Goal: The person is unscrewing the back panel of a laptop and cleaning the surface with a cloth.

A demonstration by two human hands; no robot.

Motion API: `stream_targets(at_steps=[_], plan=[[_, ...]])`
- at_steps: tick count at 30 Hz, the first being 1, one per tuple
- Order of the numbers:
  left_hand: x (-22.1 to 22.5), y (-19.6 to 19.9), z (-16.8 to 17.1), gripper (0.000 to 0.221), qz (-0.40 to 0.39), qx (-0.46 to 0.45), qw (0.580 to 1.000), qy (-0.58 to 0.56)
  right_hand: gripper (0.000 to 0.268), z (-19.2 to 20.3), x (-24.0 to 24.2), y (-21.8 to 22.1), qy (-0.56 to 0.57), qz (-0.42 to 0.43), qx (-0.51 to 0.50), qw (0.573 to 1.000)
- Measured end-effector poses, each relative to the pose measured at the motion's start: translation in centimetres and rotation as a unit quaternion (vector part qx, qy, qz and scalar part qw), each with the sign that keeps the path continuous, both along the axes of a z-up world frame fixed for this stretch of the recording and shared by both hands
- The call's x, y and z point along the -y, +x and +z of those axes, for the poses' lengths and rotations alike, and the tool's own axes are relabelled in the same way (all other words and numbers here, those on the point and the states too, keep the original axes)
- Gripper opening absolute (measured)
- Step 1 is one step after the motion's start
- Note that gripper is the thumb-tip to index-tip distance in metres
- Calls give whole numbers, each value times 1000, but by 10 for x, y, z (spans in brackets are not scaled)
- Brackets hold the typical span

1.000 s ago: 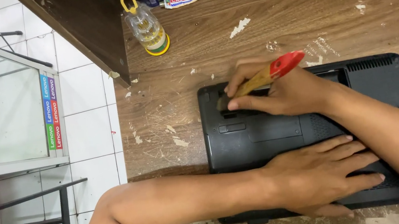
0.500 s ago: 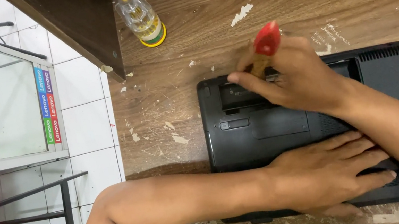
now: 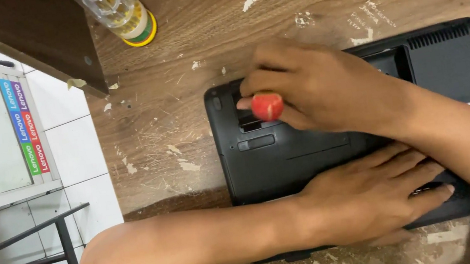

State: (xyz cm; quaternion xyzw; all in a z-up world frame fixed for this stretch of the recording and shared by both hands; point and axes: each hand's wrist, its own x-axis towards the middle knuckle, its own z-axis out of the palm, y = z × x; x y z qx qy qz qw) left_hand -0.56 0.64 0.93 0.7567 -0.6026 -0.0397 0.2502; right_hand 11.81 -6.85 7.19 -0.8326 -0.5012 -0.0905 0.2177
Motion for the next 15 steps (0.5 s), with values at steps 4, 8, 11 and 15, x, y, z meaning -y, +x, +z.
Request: stream_targets(at_steps=[4,8,11,15], plan=[[-3,0,5,82,11,-1,1000,-12,19,12,0,-2,62,14,30,998],[-7,3,10,82,-1,6,1000,-5,21,17,12,9,30,12,-79,996],[-11,4,14,83,2,4,1000,-18,20,28,31,18,1,-29,-109,994],[-12,6,14,72,-8,-17,999,-34,16,19,75,39,34,-139,-154,978]])
